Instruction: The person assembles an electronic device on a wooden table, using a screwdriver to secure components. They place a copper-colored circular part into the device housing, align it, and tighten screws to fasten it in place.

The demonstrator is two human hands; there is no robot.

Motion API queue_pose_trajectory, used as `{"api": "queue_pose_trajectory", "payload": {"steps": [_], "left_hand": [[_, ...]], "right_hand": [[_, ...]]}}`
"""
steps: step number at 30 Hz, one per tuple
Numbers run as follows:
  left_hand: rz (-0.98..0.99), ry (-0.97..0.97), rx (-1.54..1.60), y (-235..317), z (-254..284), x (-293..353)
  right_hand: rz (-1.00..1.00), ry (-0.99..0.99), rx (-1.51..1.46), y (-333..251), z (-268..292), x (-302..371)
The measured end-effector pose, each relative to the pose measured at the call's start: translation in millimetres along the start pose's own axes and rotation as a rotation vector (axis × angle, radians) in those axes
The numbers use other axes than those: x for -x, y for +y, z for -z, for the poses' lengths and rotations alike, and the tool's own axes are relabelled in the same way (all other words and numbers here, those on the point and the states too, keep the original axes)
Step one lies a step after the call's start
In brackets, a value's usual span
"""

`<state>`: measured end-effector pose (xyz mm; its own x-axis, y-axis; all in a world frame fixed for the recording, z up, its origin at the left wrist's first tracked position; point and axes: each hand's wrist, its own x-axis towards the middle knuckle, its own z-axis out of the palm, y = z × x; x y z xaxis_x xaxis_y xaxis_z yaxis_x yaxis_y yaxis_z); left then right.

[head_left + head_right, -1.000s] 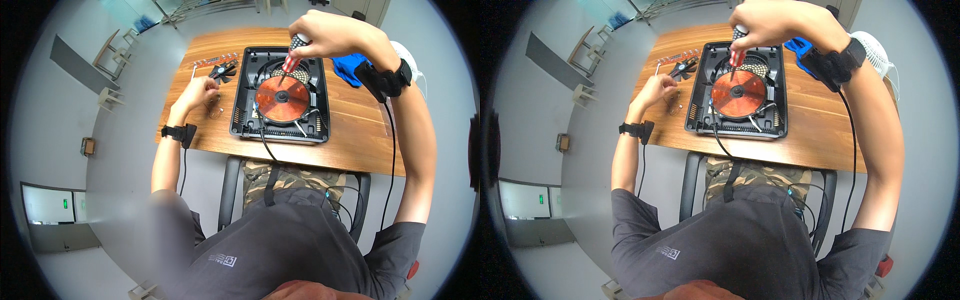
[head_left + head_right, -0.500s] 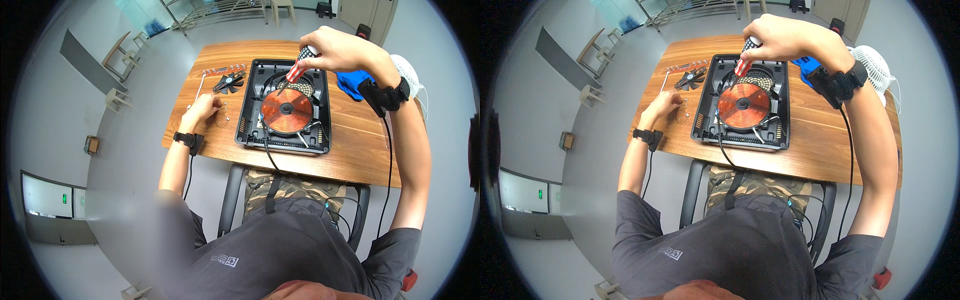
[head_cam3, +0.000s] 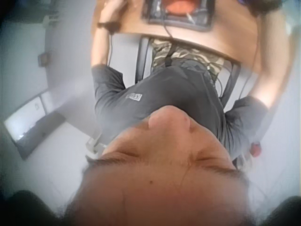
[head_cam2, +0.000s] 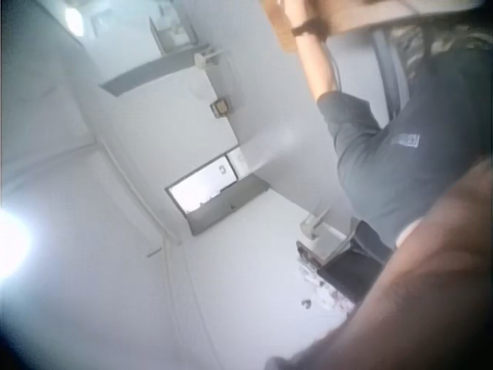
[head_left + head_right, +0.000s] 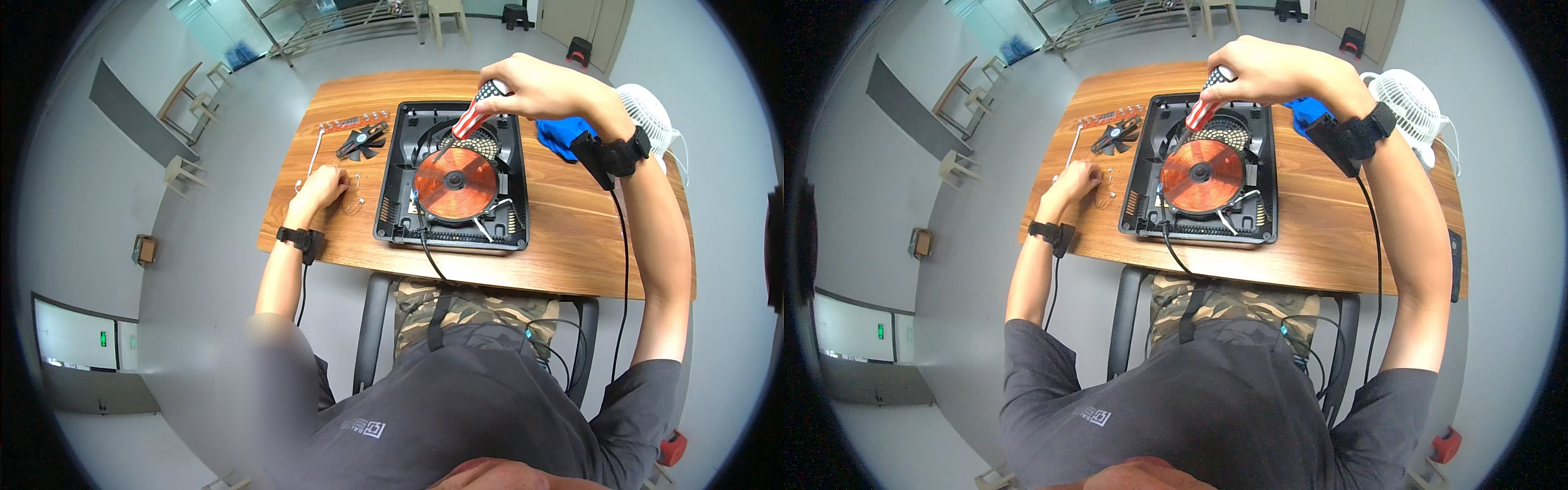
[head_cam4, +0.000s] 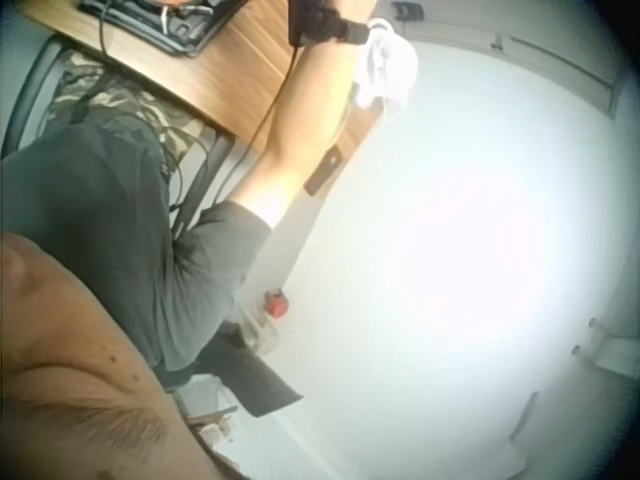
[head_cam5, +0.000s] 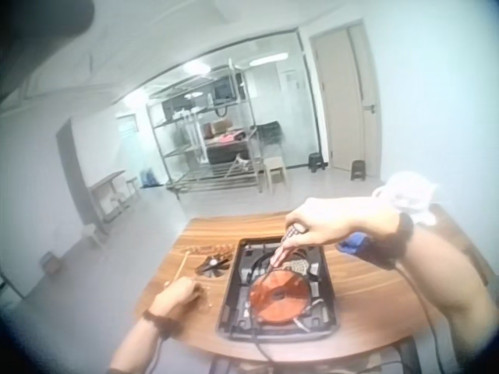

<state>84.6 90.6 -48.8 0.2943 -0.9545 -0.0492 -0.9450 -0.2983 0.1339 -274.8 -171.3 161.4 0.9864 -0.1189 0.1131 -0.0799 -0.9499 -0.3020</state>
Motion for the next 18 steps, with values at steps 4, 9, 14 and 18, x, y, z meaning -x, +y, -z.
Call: {"api": "queue_pose_trajectory", "payload": {"steps": [4, 9, 14, 18], "left_hand": [[-0.004, 0.119, 0.22, 18, 12, 3], [-0.135, 0.195, 0.712, 57, 17, -14], [-0.213, -0.033, 1.105, 135, 39, -15], [-0.189, -0.046, 1.14, 152, 33, -20]], "right_hand": [[0.012, 0.029, -0.044, 5, 3, 2], [-0.083, -0.013, -0.084, 1, 14, 8], [-0.094, -0.015, -0.116, 0, 19, 17], [-0.083, 0.005, -0.108, 1, 18, 23]]}}
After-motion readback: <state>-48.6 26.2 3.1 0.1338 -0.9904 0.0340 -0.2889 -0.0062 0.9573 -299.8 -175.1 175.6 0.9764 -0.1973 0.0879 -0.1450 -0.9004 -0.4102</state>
